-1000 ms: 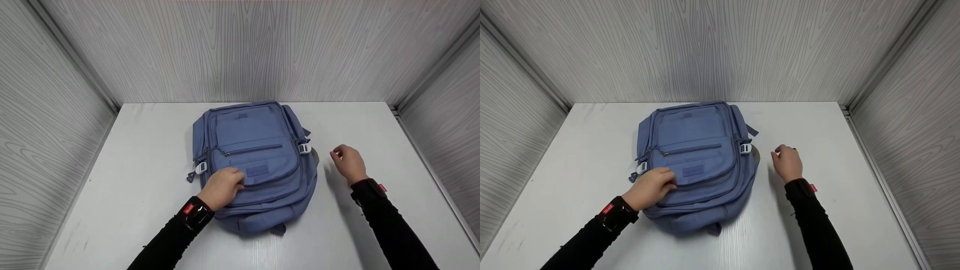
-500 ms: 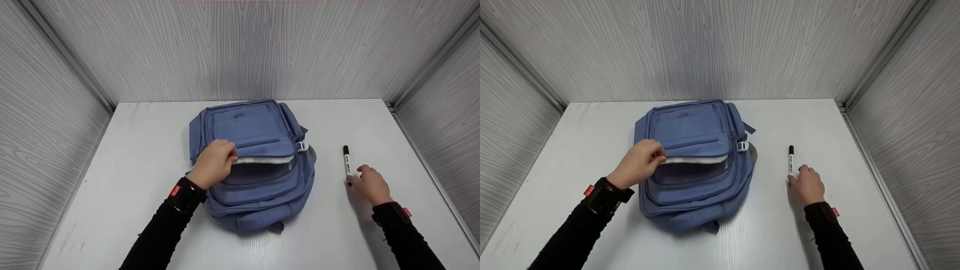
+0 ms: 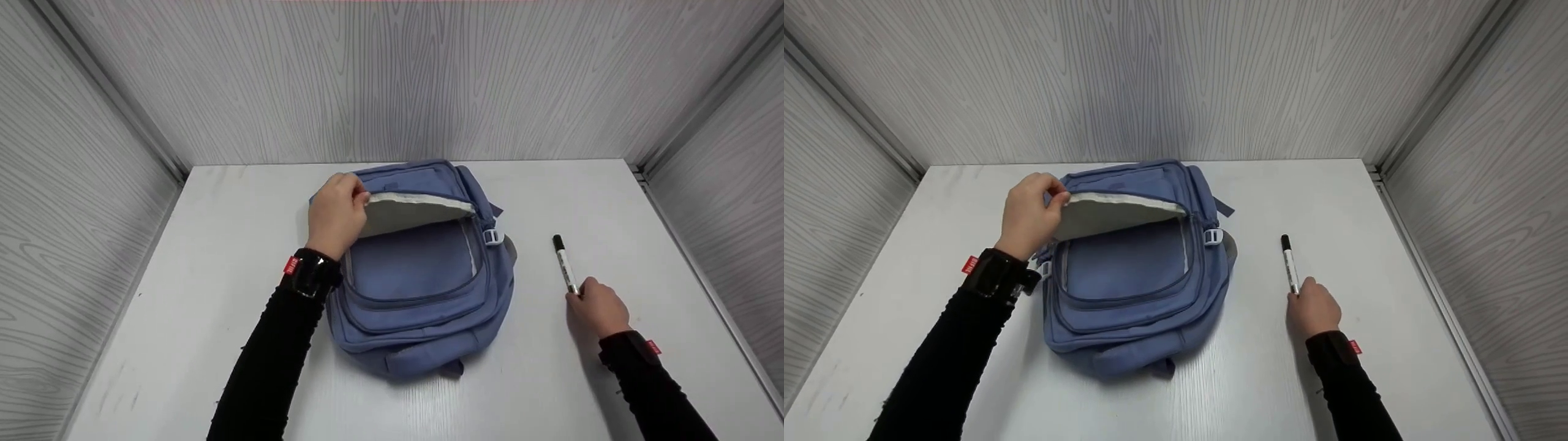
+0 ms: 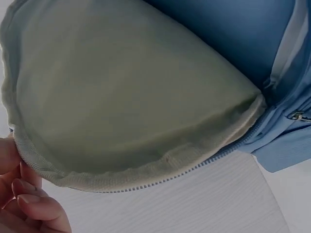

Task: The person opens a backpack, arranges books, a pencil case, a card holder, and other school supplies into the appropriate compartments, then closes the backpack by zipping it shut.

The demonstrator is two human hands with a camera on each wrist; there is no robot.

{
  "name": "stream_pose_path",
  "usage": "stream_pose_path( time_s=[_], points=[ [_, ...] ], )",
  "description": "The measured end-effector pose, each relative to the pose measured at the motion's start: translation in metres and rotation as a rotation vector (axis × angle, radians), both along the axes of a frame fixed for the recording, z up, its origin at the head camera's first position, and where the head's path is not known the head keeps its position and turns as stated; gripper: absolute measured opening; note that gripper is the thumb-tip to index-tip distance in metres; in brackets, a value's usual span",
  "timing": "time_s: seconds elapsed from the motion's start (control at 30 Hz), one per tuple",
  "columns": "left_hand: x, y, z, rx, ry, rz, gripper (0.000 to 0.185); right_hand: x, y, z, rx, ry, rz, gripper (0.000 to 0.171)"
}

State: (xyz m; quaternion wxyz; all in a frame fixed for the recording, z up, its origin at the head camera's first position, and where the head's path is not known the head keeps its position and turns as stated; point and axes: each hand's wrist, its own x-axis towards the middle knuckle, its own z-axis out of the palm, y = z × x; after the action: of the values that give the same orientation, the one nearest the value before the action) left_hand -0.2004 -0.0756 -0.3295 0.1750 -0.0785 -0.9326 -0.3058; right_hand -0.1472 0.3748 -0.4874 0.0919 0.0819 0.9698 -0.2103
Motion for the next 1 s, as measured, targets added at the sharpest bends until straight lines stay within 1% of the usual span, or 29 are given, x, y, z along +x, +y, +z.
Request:
stream_pose_path(
  time_s=[0.1, 0.17, 0.27, 0.33, 0.43, 0.5, 0.57, 0.67, 0.8, 0.9, 1.0],
  points=[
    [-0.004, -0.001, 0.000, 0.013, -0.009, 0.014, 0.013, -0.001, -0.002, 0.000, -0.044, 0.017, -0.020, 0.024],
    [-0.004, -0.002, 0.000, 0.019, -0.005, 0.015, 0.013, -0.001, -0.006, 0.002, -0.094, 0.058, -0.043, 0.024],
    [-0.003, -0.002, -0.001, 0.024, 0.006, 0.008, 0.013, 0.001, -0.017, 0.012, -0.167, 0.176, -0.054, 0.025],
    [-0.003, -0.002, -0.002, 0.027, 0.014, 0.004, 0.012, 0.005, -0.031, 0.025, -0.198, 0.274, -0.032, 0.022],
    [-0.003, -0.003, -0.003, 0.031, 0.022, 0.004, 0.012, 0.013, -0.059, 0.050, -0.230, 0.390, 0.046, 0.015],
    [-0.003, -0.003, -0.003, 0.035, 0.025, 0.007, 0.012, 0.019, -0.080, 0.068, -0.248, 0.435, 0.117, 0.010],
    [-0.004, -0.003, -0.003, 0.040, 0.026, 0.010, 0.012, 0.025, -0.101, 0.082, -0.242, 0.451, 0.202, 0.007],
    [-0.004, -0.003, -0.003, 0.050, 0.029, 0.010, 0.012, 0.028, -0.132, 0.097, -0.197, 0.445, 0.319, 0.002],
    [-0.003, -0.003, -0.003, 0.055, 0.032, 0.008, 0.011, 0.018, -0.167, 0.101, -0.099, 0.471, 0.449, 0.007],
    [-0.002, -0.002, -0.004, 0.054, 0.033, 0.007, 0.011, 0.007, -0.187, 0.097, -0.043, 0.509, 0.521, 0.010],
    [-0.001, -0.001, -0.006, 0.054, 0.016, 0.003, 0.011, -0.001, -0.202, 0.090, 0.003, 0.540, 0.566, 0.012]
  ],
)
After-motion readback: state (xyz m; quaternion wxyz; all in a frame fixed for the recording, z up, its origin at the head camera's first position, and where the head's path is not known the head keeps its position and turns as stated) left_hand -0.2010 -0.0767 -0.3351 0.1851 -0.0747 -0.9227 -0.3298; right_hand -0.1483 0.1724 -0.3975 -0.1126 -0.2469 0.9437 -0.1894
